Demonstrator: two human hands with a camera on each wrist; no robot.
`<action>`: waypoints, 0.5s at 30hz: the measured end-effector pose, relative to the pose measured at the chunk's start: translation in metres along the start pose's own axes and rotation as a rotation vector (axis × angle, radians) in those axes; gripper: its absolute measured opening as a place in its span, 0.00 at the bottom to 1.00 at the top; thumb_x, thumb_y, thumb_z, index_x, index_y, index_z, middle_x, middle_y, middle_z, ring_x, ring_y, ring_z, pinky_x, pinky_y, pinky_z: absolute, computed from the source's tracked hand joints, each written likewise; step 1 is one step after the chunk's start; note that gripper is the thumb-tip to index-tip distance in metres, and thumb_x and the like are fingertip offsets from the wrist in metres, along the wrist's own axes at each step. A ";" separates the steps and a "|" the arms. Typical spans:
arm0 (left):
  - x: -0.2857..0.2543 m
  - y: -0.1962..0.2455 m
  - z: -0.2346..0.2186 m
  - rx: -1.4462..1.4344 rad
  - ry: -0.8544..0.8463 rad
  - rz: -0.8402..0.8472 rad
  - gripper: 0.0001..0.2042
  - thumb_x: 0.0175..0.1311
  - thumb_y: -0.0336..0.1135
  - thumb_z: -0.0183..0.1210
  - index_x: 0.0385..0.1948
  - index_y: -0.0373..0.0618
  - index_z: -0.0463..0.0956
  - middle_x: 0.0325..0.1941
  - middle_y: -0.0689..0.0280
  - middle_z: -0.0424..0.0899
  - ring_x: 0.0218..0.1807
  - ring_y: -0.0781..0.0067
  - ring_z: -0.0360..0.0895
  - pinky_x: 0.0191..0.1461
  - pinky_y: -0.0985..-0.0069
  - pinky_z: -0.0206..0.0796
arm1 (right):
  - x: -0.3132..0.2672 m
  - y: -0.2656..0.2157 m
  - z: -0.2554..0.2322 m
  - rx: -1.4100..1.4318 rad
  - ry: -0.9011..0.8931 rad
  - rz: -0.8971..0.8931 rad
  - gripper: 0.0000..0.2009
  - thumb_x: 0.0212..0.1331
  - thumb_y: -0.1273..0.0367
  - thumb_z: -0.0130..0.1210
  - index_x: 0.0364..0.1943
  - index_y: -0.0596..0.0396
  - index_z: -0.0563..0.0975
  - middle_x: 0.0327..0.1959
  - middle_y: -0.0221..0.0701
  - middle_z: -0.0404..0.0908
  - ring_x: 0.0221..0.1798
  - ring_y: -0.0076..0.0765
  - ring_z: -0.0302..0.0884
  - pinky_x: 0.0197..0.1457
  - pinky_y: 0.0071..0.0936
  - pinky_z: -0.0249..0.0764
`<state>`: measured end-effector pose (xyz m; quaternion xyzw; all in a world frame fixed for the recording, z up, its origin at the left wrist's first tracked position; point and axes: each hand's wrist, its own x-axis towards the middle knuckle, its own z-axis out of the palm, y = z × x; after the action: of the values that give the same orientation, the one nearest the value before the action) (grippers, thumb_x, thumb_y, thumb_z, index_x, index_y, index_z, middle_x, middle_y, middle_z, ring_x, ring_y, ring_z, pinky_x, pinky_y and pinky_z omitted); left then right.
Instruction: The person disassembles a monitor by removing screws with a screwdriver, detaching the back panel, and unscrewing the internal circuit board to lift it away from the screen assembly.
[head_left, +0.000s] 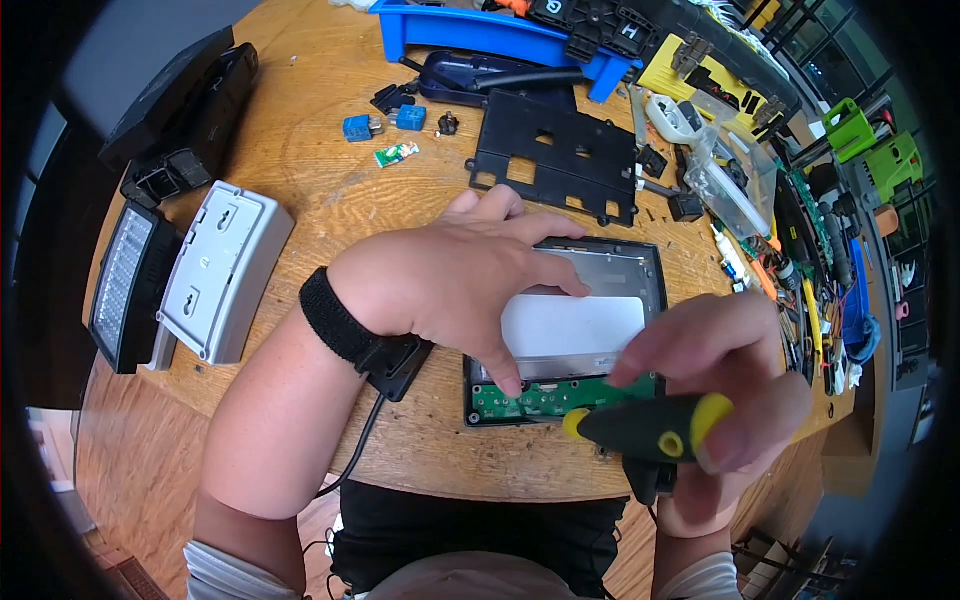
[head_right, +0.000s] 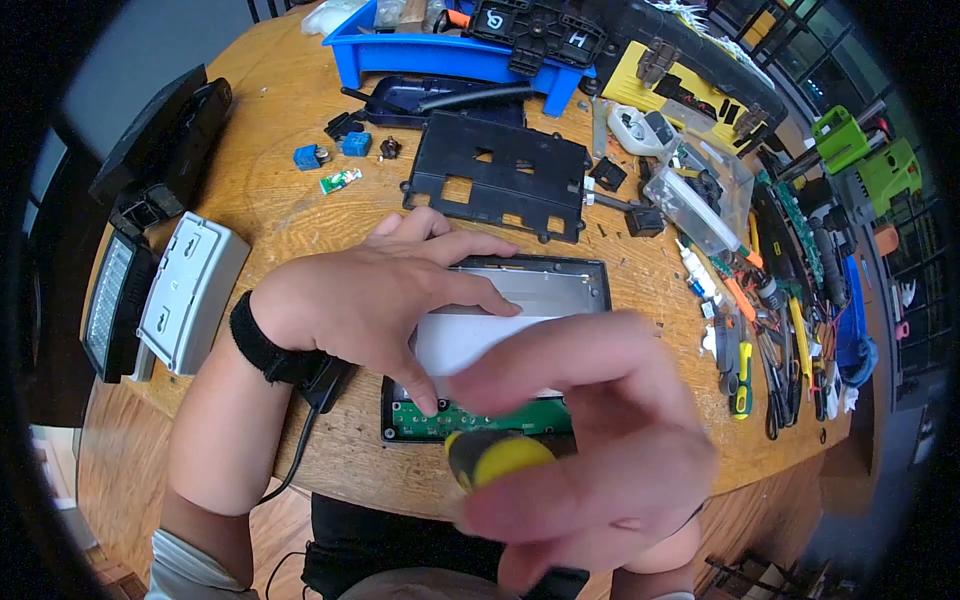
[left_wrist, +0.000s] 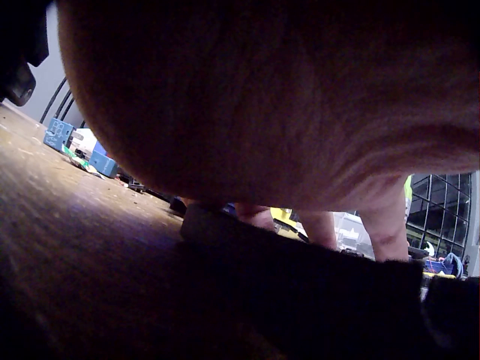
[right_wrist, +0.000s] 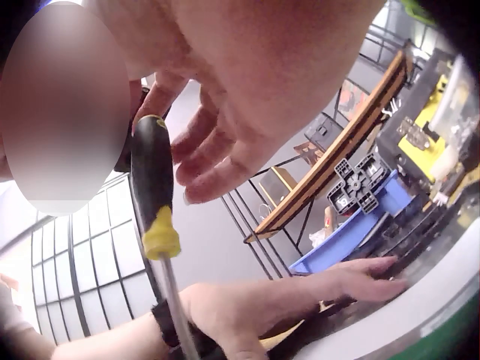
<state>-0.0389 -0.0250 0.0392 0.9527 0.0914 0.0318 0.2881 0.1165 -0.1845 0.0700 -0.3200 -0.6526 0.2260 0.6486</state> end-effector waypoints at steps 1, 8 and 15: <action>0.000 0.000 0.000 -0.005 0.002 0.010 0.42 0.31 0.49 0.80 0.61 0.60 0.79 0.78 0.62 0.63 0.65 0.48 0.62 0.74 0.58 0.51 | -0.001 0.001 0.000 0.027 0.043 -0.013 0.18 0.51 0.54 0.75 0.30 0.40 0.73 0.33 0.34 0.76 0.40 0.38 0.78 0.43 0.36 0.82; 0.000 0.001 -0.001 0.004 0.014 0.023 0.43 0.31 0.49 0.80 0.61 0.59 0.79 0.78 0.61 0.63 0.65 0.48 0.62 0.74 0.58 0.50 | 0.004 -0.003 -0.004 0.008 0.048 0.141 0.17 0.57 0.56 0.72 0.31 0.40 0.71 0.32 0.31 0.77 0.34 0.36 0.72 0.34 0.29 0.72; 0.000 0.002 -0.001 0.011 -0.012 -0.015 0.43 0.31 0.51 0.80 0.61 0.60 0.80 0.79 0.62 0.62 0.66 0.49 0.61 0.74 0.59 0.50 | 0.003 0.008 -0.017 0.144 -0.062 0.009 0.17 0.59 0.62 0.71 0.33 0.41 0.69 0.34 0.34 0.76 0.32 0.35 0.71 0.37 0.32 0.73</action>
<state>-0.0382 -0.0260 0.0411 0.9538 0.0972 0.0234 0.2835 0.1349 -0.1794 0.0674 -0.2681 -0.6529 0.2850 0.6486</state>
